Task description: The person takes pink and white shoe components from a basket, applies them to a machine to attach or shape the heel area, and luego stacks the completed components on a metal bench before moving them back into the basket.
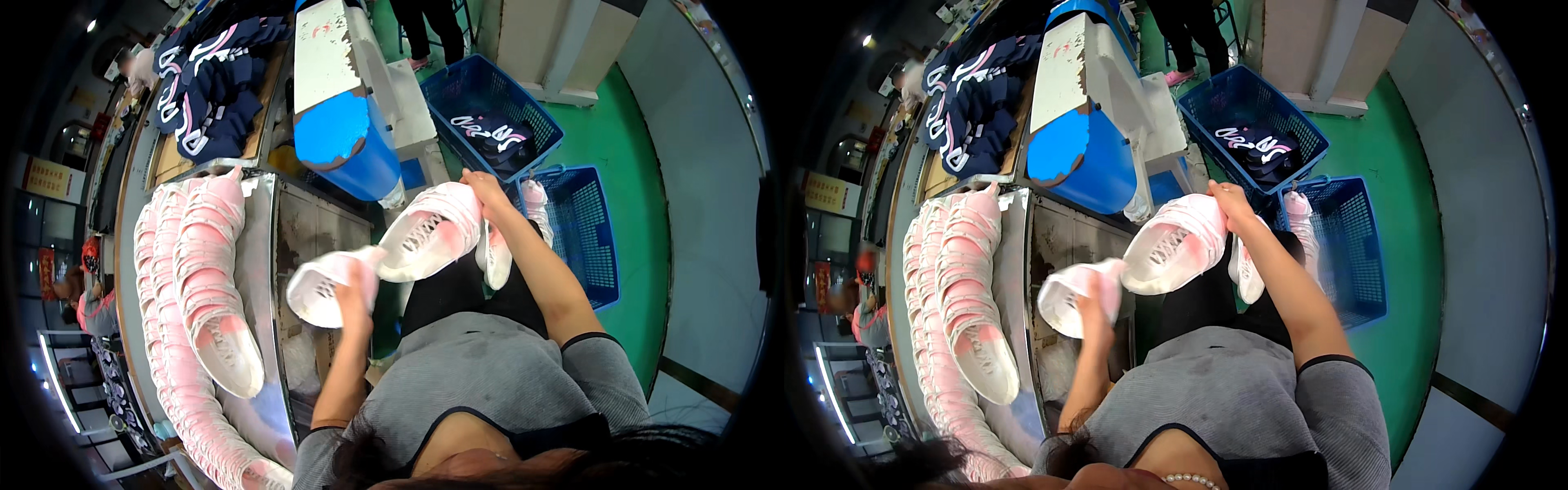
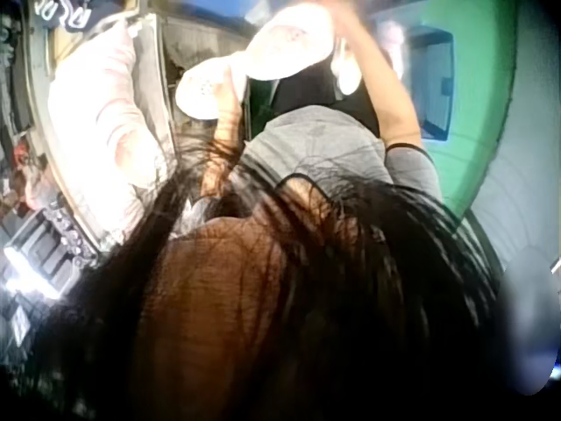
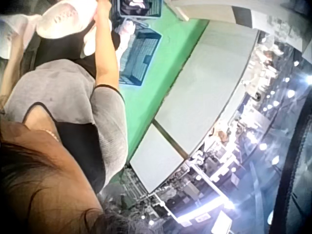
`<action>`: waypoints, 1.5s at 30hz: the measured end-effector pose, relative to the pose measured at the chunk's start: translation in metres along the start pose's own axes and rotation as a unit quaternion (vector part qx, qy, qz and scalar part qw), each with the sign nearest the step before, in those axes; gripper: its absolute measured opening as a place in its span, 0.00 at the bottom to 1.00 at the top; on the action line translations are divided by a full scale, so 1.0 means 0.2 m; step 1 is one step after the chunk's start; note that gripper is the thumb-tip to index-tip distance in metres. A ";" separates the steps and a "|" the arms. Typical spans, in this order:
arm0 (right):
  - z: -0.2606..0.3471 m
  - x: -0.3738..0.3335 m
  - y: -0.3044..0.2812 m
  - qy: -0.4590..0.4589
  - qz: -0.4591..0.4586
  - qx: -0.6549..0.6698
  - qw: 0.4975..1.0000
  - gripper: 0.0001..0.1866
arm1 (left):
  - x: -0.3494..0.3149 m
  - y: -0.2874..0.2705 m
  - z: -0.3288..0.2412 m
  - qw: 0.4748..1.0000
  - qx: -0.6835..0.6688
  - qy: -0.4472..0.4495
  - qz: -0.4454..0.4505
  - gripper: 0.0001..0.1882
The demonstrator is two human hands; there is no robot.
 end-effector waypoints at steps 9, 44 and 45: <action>-0.26 -0.32 0.37 -0.027 0.036 0.049 0.998 0.17 | -0.03 0.16 0.11 0.992 -0.039 0.063 0.103 0.24; 0.03 0.00 0.53 -0.048 0.205 -0.055 0.976 0.07 | 0.73 0.26 0.06 0.932 -0.262 -0.212 0.131 0.19; 0.06 0.01 0.54 -0.052 0.208 -0.054 0.975 0.08 | 0.76 0.26 0.07 0.902 -0.309 -0.256 0.158 0.19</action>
Point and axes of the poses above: each hand's wrist, its own x-axis towards the middle knuckle, its own y-axis out of the palm, z = x × y, the point moved 2 cm from there along x, towards the middle knuckle, and after that the axes turned 2 degrees about -z, right-handed, at the moved point
